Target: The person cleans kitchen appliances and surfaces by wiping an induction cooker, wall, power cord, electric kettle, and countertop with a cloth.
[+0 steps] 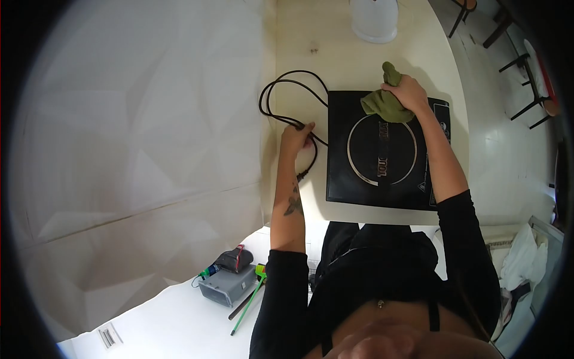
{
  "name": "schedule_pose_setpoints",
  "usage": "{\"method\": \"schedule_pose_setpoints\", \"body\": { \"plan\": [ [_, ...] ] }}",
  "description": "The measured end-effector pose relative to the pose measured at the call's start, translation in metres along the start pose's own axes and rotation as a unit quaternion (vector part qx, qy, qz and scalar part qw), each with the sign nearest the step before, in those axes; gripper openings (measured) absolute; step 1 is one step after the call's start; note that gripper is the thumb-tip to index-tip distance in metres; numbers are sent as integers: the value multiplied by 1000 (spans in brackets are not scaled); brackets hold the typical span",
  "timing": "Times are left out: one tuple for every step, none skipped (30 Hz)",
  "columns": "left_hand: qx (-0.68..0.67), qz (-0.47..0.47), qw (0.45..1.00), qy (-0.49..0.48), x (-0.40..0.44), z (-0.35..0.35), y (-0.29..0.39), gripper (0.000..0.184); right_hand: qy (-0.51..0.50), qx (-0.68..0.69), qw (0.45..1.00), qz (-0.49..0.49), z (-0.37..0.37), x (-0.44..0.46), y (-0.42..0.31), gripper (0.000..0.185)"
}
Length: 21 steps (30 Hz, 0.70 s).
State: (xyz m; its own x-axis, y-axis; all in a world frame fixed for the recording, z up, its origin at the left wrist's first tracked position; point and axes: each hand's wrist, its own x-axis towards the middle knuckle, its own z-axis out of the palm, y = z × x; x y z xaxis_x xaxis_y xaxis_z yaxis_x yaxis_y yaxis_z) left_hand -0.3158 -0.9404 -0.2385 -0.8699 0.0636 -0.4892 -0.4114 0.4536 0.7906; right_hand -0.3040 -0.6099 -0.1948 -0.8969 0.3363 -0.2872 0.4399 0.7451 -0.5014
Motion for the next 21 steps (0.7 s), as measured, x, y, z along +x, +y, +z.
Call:
{"method": "schedule_pose_setpoints", "body": {
  "plan": [
    [22, -4, 1000, -8, -14, 1, -1, 40, 5, 1, 1000, 15, 3, 3, 6, 55],
    [69, -33, 997, -10, -30, -2, 2, 40, 6, 2, 1000, 17, 2, 2, 9, 55],
    [71, -31, 997, -12, -47, -5, 7, 40, 0, 5, 1000, 16, -1, 0, 8, 57],
    [191, 35, 975, 110, -63, -9, 12, 43, -7, 8, 1000, 16, 0, -1, 9, 58],
    [301, 101, 920, 229, -70, -12, 13, 50, -7, 9, 1000, 18, 1, -2, 10, 58],
    [314, 209, 885, 274, -66, -17, 14, 56, 4, 20, 1000, 18, 1, -3, 12, 59],
    [322, 313, 836, 314, -57, -22, 18, 64, 14, 30, 999, 18, 2, -4, 15, 60],
    [354, 370, 797, 320, -48, -25, 36, 66, 15, 27, 999, 21, 3, -5, 17, 60],
    [382, 423, 754, 327, -36, -27, 54, 68, 19, 30, 999, 17, 5, -5, 19, 61],
    [377, 423, 755, 329, -16, -31, 61, 68, 25, 31, 999, 12, 5, -3, 19, 62],
    [464, 395, 734, 299, 4, -35, 63, 67, 26, 26, 999, 11, 6, -1, 20, 62],
    [548, 363, 705, 265, 20, -38, 64, 66, 29, 19, 999, 22, 8, 2, 21, 65],
    [546, 361, 708, 266, 31, -43, 63, 66, 30, 13, 999, 34, 10, 3, 23, 67],
    [586, 302, 722, 210, 39, -47, 63, 59, 29, 12, 999, 33, 9, 3, 22, 67],
    [622, 240, 730, 149, 45, -50, 59, 53, 25, 15, 999, 40, 7, 3, 22, 69],
    [622, 238, 731, 147, 47, -51, 51, 53, 20, 19, 998, 48, 7, 2, 22, 72],
    [608, 223, 749, 137, 49, -53, 44, 44, 18, 18, 998, 50, 10, 5, 25, 72],
    [595, 208, 766, 127, 49, -53, 38, 36, 18, 17, 998, 50, 11, 8, 27, 72],
    [596, 208, 765, 124, 46, -54, 29, 36, 17, 15, 998, 51, 13, 10, 30, 73],
    [593, 197, 768, 142, 41, -53, 19, 39, 15, 15, 998, 53, 15, 10, 31, 73],
    [589, 186, 769, 161, 40, -53, 12, 42, 28, 11, 998, 49, 16, 12, 32, 73]
  ]
}}
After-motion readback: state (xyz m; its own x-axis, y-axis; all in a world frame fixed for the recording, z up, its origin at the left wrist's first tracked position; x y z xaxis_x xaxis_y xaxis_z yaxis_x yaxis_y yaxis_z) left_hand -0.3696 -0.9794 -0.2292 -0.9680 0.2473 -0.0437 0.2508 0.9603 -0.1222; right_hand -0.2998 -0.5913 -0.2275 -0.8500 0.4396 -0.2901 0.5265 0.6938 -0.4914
